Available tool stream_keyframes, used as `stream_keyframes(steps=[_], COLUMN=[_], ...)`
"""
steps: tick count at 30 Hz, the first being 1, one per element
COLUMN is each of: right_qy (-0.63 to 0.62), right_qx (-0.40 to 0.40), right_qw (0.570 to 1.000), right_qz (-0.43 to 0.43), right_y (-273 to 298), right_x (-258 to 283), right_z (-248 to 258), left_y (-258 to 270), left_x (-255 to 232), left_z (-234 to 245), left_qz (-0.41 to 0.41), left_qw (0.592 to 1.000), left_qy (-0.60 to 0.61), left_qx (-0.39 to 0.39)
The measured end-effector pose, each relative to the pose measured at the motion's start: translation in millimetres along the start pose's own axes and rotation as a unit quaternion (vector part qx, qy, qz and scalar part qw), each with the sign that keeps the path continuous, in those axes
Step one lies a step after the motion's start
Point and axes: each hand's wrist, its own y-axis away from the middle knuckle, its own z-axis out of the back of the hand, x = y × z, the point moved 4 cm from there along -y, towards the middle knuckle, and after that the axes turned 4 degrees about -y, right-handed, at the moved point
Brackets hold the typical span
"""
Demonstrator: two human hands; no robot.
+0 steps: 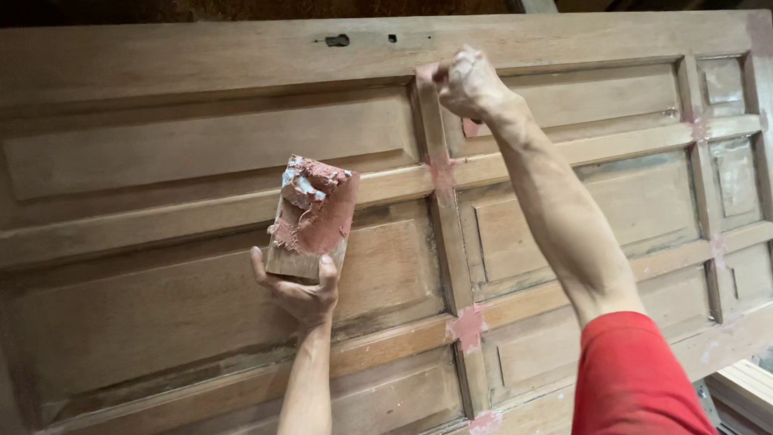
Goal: The person applies pink wood filler to the joints and grooves of a wooden door using a putty knife and a wooden block. They repeatedly scoop filler from the block and spread it into the seams, smoothing the surface as they work.
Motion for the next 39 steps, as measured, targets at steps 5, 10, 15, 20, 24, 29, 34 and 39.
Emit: stream_keyframes(steps=[5, 10, 15, 20, 24, 29, 34, 39], right_qy=[0.031, 0.065, 0.112, 0.164, 0.204, 0.072, 0.096, 0.063], right_qx=[-0.129, -0.07, -0.091, -0.056, -0.056, -0.142, -0.076, -0.071], right_qw=[0.98, 0.987, 0.975, 0.98, 0.975, 0.96, 0.982, 0.988], right_qz=[0.149, 0.132, 0.169, 0.096, 0.072, 0.232, 0.143, 0.121], right_y=[4, -5, 6, 28, 20, 19, 19, 2], right_x=[7, 5, 34, 30, 13, 13, 10, 14], right_z=[-9, 18, 29, 47, 56, 8, -7, 32], left_y=[1, -3, -2, -2, -2, -4, -1, -4], left_x=[-5, -6, -4, -4, -6, 1, -1, 1], left_z=[3, 2, 4, 0, 2, -2, -1, -3], left_qz=[-0.035, 0.011, -0.012, 0.014, 0.015, 0.042, 0.033, 0.058], left_qw=[0.998, 0.999, 0.998, 0.999, 1.0, 0.999, 0.999, 0.998], left_qy=[-0.057, -0.042, -0.058, -0.044, -0.021, -0.001, -0.036, 0.017], left_qx=[-0.012, -0.001, 0.0, 0.006, 0.003, 0.02, 0.014, 0.024])
